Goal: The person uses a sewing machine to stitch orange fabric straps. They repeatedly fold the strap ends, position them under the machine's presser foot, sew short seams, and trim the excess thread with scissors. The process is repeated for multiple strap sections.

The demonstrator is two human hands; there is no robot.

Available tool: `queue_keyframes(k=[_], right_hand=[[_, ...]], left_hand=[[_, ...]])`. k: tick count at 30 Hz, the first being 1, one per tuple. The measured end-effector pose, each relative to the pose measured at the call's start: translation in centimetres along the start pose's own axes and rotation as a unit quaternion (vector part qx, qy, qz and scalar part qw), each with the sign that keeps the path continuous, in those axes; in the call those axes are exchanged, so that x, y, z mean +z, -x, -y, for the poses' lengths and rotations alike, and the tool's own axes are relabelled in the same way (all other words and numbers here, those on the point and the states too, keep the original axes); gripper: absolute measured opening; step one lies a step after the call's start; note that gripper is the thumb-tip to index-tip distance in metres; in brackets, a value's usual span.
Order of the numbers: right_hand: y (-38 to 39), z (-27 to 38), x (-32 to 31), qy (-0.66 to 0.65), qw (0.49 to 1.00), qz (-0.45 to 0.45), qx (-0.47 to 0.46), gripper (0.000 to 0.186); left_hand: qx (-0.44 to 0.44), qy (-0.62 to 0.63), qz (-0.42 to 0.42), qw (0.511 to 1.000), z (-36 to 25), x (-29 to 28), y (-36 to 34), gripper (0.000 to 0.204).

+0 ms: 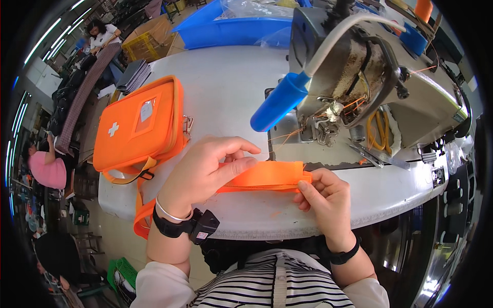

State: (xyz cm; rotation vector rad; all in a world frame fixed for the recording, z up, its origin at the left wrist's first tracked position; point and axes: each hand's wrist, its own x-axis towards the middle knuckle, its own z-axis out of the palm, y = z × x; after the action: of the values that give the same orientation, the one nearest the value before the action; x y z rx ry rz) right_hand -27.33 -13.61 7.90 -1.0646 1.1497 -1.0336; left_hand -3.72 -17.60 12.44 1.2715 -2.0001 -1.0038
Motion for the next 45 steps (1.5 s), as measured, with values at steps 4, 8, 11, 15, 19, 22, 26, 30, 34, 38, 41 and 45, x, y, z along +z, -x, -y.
queue_keyframes(k=[4, 8, 11, 15, 19, 22, 26, 30, 34, 38, 41, 45], right_hand=[[0.0, -0.1, -0.1, 0.004, 1.000, 0.004, -0.004, 0.008], [0.0, -0.2, -0.2, 0.003, 1.000, 0.004, -0.009, 0.008], [0.0, -0.2, -0.3, -0.009, 1.000, 0.007, -0.010, 0.008], [-0.2, -0.1, -0.2, 0.001, 1.000, 0.000, -0.007, 0.008], [-0.1, 0.0, -0.2, 0.015, 1.000, -0.018, -0.004, 0.007], [0.0, -0.3, -0.3, 0.010, 1.000, -0.025, -0.011, 0.006], [0.0, -0.5, 0.2, 0.005, 0.999, -0.043, -0.026, 0.008], [0.0, -0.9, 0.4, 0.006, 0.998, -0.050, -0.042, 0.008], [0.0, -0.9, 0.2, 0.024, 0.997, -0.055, -0.043, 0.008], [-0.4, -2.1, -0.7, 0.032, 0.995, -0.047, -0.077, 0.012], [-0.5, -2.2, -0.7, 0.039, 0.995, -0.043, -0.085, 0.014], [-0.6, -2.5, -0.6, 0.040, 0.993, -0.055, -0.102, 0.017]], left_hand=[[-0.029, 0.085, 0.036, 0.995, -0.3, -0.6, 0.5, 0.021], [-0.036, 0.084, 0.049, 0.995, -0.4, -0.7, 0.4, 0.025], [-0.048, 0.085, 0.056, 0.994, -0.6, -0.6, 0.2, 0.024], [-0.009, 0.075, 0.000, 0.997, 0.8, 0.2, 0.3, 0.016], [0.041, -0.023, -0.011, 0.999, 0.3, 0.3, -0.1, 0.009], [0.065, -0.060, 0.005, 0.996, 0.1, 0.2, -0.1, 0.007], [0.107, -0.068, -0.017, 0.992, 1.0, 0.6, 0.1, 0.010], [0.111, -0.104, -0.066, 0.986, 1.2, 0.9, 0.1, 0.017], [0.180, -0.075, -0.069, 0.978, 1.3, 1.4, 0.0, 0.019], [0.229, -0.094, -0.087, 0.965, 1.2, 2.3, -0.2, 0.022], [0.249, -0.102, -0.092, 0.959, 1.7, 3.3, -0.3, 0.025], [0.250, -0.108, -0.094, 0.958, 1.5, 4.0, -0.3, 0.021]])
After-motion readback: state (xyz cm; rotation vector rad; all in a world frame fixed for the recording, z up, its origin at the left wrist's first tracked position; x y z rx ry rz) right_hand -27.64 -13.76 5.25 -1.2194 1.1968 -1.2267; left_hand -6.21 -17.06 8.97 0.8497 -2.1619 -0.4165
